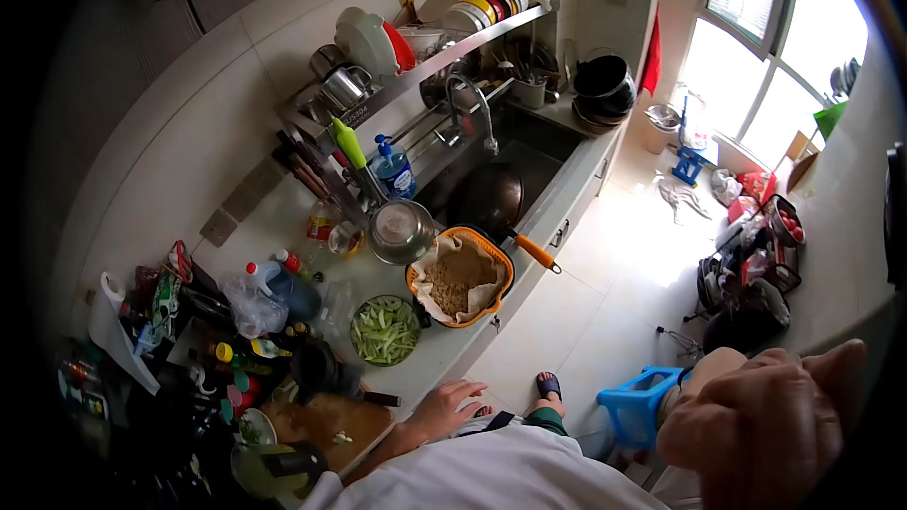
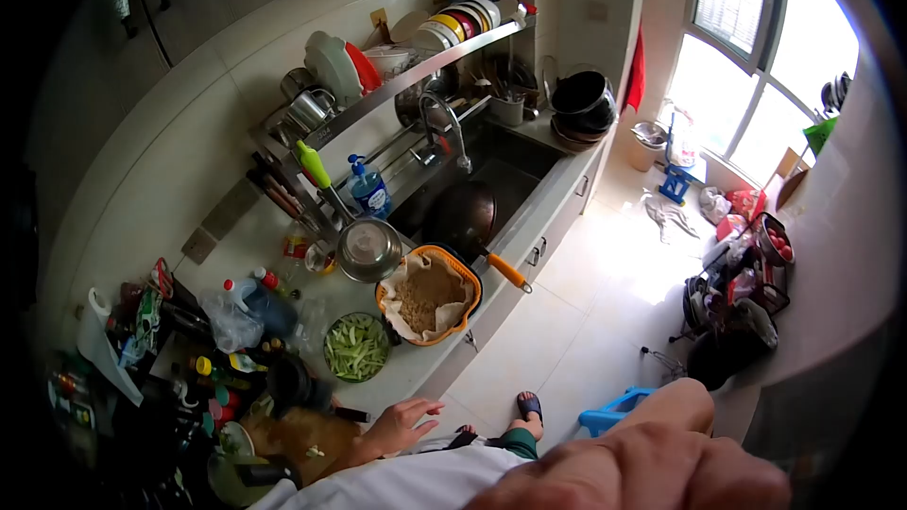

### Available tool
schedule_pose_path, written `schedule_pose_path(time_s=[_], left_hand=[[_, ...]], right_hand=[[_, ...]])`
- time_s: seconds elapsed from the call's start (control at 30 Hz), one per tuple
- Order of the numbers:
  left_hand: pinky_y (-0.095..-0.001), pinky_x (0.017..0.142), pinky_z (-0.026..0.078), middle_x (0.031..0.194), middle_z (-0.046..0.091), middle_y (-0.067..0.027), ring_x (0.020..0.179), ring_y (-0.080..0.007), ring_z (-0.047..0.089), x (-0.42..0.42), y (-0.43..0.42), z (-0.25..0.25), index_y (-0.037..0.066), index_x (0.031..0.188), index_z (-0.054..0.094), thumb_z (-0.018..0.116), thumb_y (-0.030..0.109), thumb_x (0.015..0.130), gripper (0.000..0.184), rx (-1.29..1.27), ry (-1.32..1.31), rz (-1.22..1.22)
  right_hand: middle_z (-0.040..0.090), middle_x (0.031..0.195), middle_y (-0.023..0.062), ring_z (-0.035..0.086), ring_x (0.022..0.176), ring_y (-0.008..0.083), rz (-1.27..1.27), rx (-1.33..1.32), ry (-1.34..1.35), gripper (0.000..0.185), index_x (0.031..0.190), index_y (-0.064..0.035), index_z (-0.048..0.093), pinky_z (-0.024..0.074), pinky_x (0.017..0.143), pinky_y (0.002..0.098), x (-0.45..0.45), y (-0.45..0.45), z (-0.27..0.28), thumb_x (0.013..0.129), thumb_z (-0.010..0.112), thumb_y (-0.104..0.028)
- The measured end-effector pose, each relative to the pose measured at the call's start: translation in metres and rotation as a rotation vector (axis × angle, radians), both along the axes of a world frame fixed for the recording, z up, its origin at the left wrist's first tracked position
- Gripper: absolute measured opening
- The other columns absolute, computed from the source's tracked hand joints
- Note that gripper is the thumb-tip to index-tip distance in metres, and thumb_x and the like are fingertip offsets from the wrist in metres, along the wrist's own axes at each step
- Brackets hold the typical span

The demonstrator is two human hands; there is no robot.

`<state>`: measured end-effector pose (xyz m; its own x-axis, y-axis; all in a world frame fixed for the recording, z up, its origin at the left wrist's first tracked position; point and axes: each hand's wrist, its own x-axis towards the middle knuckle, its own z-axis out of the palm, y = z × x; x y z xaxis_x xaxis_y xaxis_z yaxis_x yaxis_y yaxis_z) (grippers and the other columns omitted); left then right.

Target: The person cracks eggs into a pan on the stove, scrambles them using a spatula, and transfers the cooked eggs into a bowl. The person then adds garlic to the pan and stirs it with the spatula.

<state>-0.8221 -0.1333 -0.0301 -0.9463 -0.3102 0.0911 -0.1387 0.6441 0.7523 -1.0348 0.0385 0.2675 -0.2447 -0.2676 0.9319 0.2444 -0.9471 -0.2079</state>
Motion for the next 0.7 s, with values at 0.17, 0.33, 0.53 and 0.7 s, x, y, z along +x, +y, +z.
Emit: schedule_pose_path(time_s=[0.17,0.33,0.53,0.7], left_hand=[[-0.0358,0.077,0.051,0.096,0.064,-0.0109,0.089,-0.0270,0.063,-0.037,0.018,-0.020,0.007,0.116,0.058,0.067,0.011,0.080,0.038,0.048,-0.130,0.175],[-0.0353,0.076,0.051,0.093,0.063,-0.0098,0.087,-0.0257,0.063,-0.105,0.048,-0.009,0.007,0.117,0.056,0.066,0.011,0.082,0.036,0.084,-0.179,0.232],[-0.0361,0.075,0.050,0.091,0.063,-0.0095,0.085,-0.0258,0.062,-0.155,0.067,-0.013,0.006,0.119,0.054,0.065,0.010,0.082,0.038,0.057,-0.217,0.255],[-0.0370,0.076,0.050,0.092,0.062,-0.0106,0.085,-0.0276,0.061,-0.167,0.078,-0.016,0.006,0.117,0.055,0.064,0.009,0.083,0.036,0.032,-0.242,0.305]], right_hand=[[0.061,0.105,0.0151,0.060,0.097,0.0253,0.048,-0.059,-0.026,0.029,0.120,-0.0026,0.052,0.0462,0.085,0.0398,-0.085,0.006,-0.007,0.092,0.050,-0.011],[0.060,0.107,0.0096,0.059,0.099,0.0211,0.087,-0.063,-0.073,0.027,0.119,-0.0057,0.053,0.0449,0.088,0.0379,-0.167,0.005,-0.011,0.093,0.050,-0.012],[0.060,0.110,0.0031,0.058,0.102,0.0160,0.113,-0.087,-0.161,0.025,0.118,-0.0094,0.055,0.0433,0.091,0.0356,-0.238,0.014,-0.021,0.094,0.051,-0.014],[0.059,0.112,-0.0024,0.057,0.105,0.0118,0.102,-0.099,-0.273,0.023,0.117,-0.0124,0.057,0.0420,0.094,0.0337,-0.269,0.015,-0.032,0.095,0.051,-0.015]])
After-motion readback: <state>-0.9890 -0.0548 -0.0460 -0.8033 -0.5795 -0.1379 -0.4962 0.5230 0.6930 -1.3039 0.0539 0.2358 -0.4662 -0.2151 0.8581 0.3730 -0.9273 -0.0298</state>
